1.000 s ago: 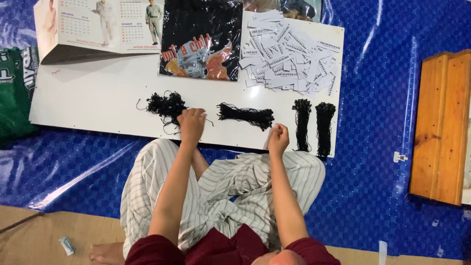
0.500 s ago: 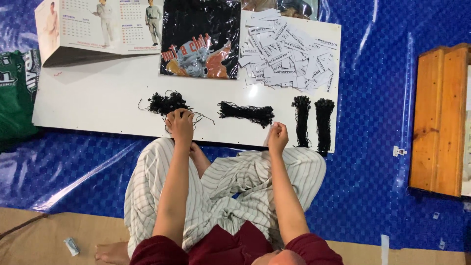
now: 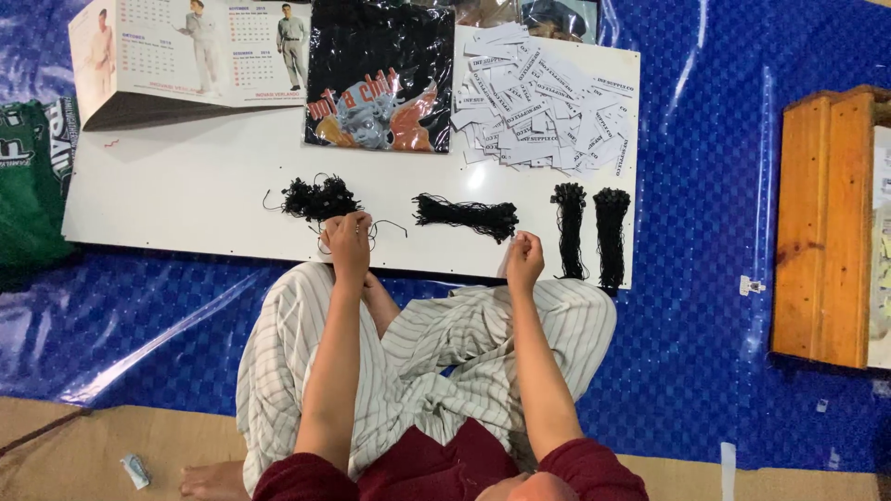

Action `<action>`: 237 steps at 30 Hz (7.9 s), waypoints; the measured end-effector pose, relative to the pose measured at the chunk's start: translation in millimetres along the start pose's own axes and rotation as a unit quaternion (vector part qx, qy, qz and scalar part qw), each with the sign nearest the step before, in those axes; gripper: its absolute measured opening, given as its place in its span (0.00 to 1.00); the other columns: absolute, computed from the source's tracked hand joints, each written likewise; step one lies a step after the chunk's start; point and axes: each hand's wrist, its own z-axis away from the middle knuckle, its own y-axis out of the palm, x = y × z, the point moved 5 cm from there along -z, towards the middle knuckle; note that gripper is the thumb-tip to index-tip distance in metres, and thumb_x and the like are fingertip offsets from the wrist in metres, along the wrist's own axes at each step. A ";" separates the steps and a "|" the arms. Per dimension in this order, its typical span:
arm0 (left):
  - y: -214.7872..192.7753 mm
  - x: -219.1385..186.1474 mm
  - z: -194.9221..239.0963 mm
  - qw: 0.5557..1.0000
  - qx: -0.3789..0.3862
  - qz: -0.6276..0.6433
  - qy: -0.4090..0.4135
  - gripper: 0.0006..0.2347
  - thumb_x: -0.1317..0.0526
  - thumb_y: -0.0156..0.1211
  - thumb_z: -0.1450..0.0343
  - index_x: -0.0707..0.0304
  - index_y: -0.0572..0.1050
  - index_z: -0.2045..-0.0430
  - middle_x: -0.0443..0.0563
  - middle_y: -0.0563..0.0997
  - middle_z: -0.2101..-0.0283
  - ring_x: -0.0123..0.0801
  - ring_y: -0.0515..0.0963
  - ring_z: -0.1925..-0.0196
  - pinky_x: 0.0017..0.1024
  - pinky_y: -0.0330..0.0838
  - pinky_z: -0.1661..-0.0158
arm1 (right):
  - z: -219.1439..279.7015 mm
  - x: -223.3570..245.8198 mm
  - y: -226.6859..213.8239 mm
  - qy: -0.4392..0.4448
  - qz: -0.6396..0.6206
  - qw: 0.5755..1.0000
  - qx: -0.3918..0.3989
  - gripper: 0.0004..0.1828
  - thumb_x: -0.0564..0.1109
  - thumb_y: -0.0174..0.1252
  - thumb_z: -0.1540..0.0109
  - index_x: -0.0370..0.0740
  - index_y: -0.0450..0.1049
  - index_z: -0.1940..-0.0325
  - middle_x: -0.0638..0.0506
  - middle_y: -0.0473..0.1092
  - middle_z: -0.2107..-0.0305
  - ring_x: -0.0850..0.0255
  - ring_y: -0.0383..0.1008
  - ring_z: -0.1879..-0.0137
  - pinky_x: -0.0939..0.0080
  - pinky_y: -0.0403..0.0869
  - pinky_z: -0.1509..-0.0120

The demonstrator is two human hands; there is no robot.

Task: The person sorts and untangles black elastic bands from a pile into organized groups on a board.

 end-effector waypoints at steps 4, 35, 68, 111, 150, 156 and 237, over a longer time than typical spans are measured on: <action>10.0 -5.7 3.5 0.999 0.026 0.032 0.000 0.07 0.48 0.61 0.26 0.42 0.77 0.61 0.32 0.82 0.65 0.28 0.73 0.54 0.30 0.59 0.53 | 11.3 17.9 0.9 -0.001 0.020 1.000 -0.011 0.08 0.49 0.56 0.32 0.48 0.77 0.53 0.50 0.71 0.69 0.55 0.75 0.60 0.55 0.74 0.54; 33.0 6.3 9.3 0.987 0.125 0.027 0.097 0.03 0.56 0.68 0.33 0.43 0.83 0.69 0.42 0.82 0.75 0.37 0.79 0.65 0.34 0.75 0.58 | 62.7 61.5 78.6 -0.045 -0.153 0.966 0.202 0.12 0.38 0.64 0.37 0.43 0.80 0.49 0.50 0.77 0.64 0.66 0.75 0.57 0.63 0.76 0.51; 59.7 -67.9 31.6 0.953 0.069 -0.145 0.255 0.03 0.50 0.60 0.29 0.39 0.77 0.70 0.36 0.78 0.66 0.30 0.76 0.55 0.31 0.68 0.54 | 33.4 33.7 1.5 0.018 -0.055 0.989 0.139 0.13 0.39 0.63 0.37 0.44 0.79 0.49 0.50 0.79 0.63 0.64 0.77 0.59 0.62 0.79 0.58; -15.4 28.0 9.0 0.974 0.114 -0.192 -0.036 0.05 0.50 0.68 0.33 0.35 0.78 0.68 0.37 0.65 0.47 0.44 0.61 0.39 0.38 0.60 0.44 | -11.8 20.8 6.9 -0.072 0.011 0.997 -0.025 0.09 0.40 0.56 0.34 0.45 0.78 0.51 0.50 0.71 0.58 0.54 0.76 0.50 0.61 0.78 0.47; 2.6 -59.5 23.4 0.974 0.126 0.162 0.092 0.05 0.49 0.69 0.31 0.40 0.82 0.68 0.33 0.83 0.71 0.28 0.76 0.56 0.30 0.67 0.52 | 102.8 99.5 105.7 -0.146 -0.102 0.948 0.265 0.03 0.40 0.63 0.35 0.43 0.82 0.59 0.55 0.77 0.70 0.65 0.79 0.65 0.67 0.79 0.60; 11.1 -39.3 15.6 0.978 0.153 0.007 0.142 0.06 0.45 0.61 0.30 0.35 0.81 0.66 0.35 0.83 0.73 0.31 0.78 0.55 0.35 0.71 0.53 | 76.8 66.6 88.2 -0.085 -0.120 0.968 0.204 0.04 0.41 0.60 0.32 0.38 0.78 0.57 0.46 0.76 0.71 0.61 0.78 0.63 0.59 0.77 0.56; 4.2 -19.9 27.0 0.977 0.086 -0.186 0.060 0.10 0.46 0.71 0.40 0.41 0.82 0.72 0.38 0.76 0.58 0.39 0.71 0.51 0.34 0.66 0.59 | 44.5 34.9 30.7 -0.110 -0.002 0.992 0.068 0.12 0.44 0.49 0.29 0.43 0.74 0.44 0.47 0.70 0.60 0.53 0.76 0.57 0.58 0.78 0.58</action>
